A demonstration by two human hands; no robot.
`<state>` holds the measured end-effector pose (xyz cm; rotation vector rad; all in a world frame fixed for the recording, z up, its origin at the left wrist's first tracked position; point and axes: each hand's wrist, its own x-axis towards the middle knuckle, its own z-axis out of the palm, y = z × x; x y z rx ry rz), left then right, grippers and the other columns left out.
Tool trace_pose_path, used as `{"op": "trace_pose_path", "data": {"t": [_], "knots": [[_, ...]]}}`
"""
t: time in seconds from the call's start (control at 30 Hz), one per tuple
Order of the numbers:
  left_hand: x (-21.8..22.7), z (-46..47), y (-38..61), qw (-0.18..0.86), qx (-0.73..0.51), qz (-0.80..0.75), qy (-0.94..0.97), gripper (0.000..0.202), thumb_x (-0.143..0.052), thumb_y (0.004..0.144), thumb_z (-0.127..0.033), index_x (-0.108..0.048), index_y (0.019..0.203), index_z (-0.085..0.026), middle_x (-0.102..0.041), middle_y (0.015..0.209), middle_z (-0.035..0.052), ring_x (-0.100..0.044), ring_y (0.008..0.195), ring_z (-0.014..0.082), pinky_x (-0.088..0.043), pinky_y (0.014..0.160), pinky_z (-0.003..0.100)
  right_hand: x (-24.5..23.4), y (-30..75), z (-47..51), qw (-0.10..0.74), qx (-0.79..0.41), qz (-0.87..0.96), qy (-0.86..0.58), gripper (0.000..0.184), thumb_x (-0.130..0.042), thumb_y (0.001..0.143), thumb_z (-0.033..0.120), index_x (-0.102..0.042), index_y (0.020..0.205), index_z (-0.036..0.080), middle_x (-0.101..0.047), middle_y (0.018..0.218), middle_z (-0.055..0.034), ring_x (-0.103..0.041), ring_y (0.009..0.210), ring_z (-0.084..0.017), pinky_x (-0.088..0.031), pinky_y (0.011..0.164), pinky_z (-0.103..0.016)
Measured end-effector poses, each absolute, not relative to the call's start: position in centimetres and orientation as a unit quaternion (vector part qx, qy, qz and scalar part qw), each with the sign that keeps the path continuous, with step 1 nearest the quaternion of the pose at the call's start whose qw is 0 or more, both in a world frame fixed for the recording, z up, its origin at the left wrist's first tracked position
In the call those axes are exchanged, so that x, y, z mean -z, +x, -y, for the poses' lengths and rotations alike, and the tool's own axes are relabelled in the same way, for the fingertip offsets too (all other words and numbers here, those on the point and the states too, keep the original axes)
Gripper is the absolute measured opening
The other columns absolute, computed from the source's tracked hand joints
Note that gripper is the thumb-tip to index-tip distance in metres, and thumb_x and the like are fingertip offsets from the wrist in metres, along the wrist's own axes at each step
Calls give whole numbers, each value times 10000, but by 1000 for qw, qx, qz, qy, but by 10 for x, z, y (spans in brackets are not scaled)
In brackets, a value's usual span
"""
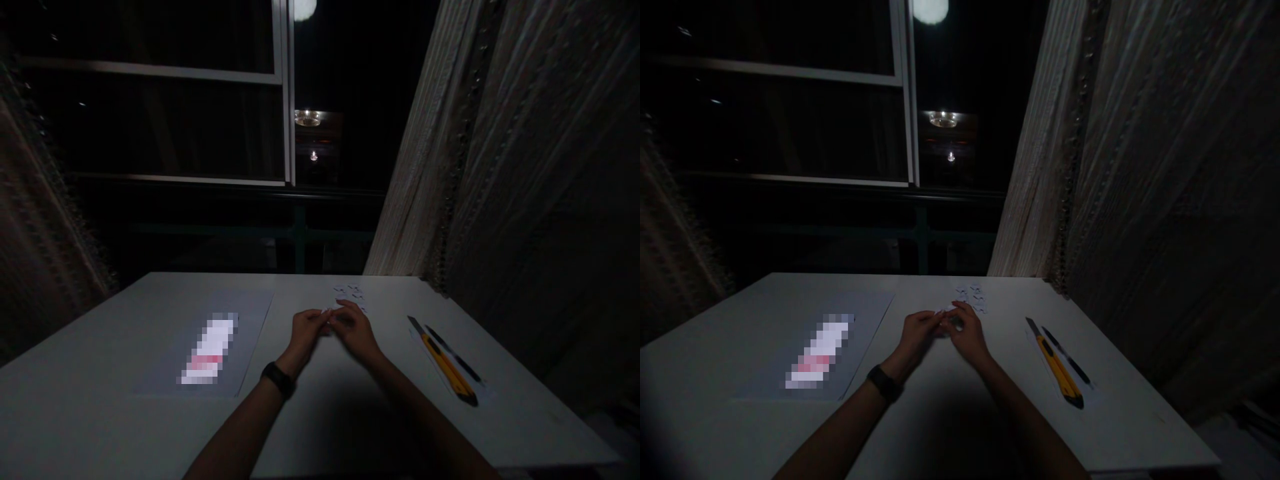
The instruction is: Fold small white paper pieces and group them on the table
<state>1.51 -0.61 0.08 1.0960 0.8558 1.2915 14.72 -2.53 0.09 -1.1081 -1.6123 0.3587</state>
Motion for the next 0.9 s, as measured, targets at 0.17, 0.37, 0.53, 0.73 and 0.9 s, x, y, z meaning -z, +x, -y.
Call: {"op": "trace_pose_path", "data": {"t": [0.17, 0.37, 0.53, 0.73, 0.9], "knots": [[-1, 5, 13, 593, -554, -366, 456, 336, -743, 524, -394, -651, 602, -81, -596, 570, 48, -543, 518, 110, -457, 496, 215, 2, 153, 15, 532, -249, 678, -441, 151, -622, 697, 351, -658, 691, 205, -582, 1034, -72, -514, 1031, -219, -373, 897, -386], [-1, 7, 15, 598, -553, -364, 452, 339, -748, 512, -391, -658, 619, -82, -608, 585, 51, -551, 519, 112, -478, 511, 223, 4, 147, 17, 533, -233, 690, -431, 224, -510, 783, 368, -607, 673, 198, -571, 813, -34, -536, 851, -178, -411, 812, -331], [-2, 7, 15, 616, -542, -366, 441, 345, -756, 506, -381, -664, 655, -84, -631, 642, 69, -592, 584, 144, -499, 571, 255, 5, 146, 16, 542, -239, 679, -433, 218, -467, 798, 369, -553, 692, 199, -541, 739, -14, -520, 751, -170, -428, 731, -306], [-1, 8, 15, 629, -542, -332, 448, 326, -738, 555, -361, -685, 718, -83, -654, 700, 90, -603, 644, 153, -485, 649, 271, 9, 142, 18, 577, -298, 627, -430, 182, -461, 792, 398, -472, 787, 216, -531, 739, 7, -539, 683, -152, -456, 628, -265], [0, 5, 15, 561, -540, -343, 525, 337, -683, 613, -390, -700, 752, -84, -666, 708, 94, -583, 653, 163, -452, 628, 263, 10, 140, 22, 593, -287, 599, -455, 169, -450, 804, 380, -482, 833, 216, -579, 737, 2, -570, 652, -155, -468, 618, -282]]}}
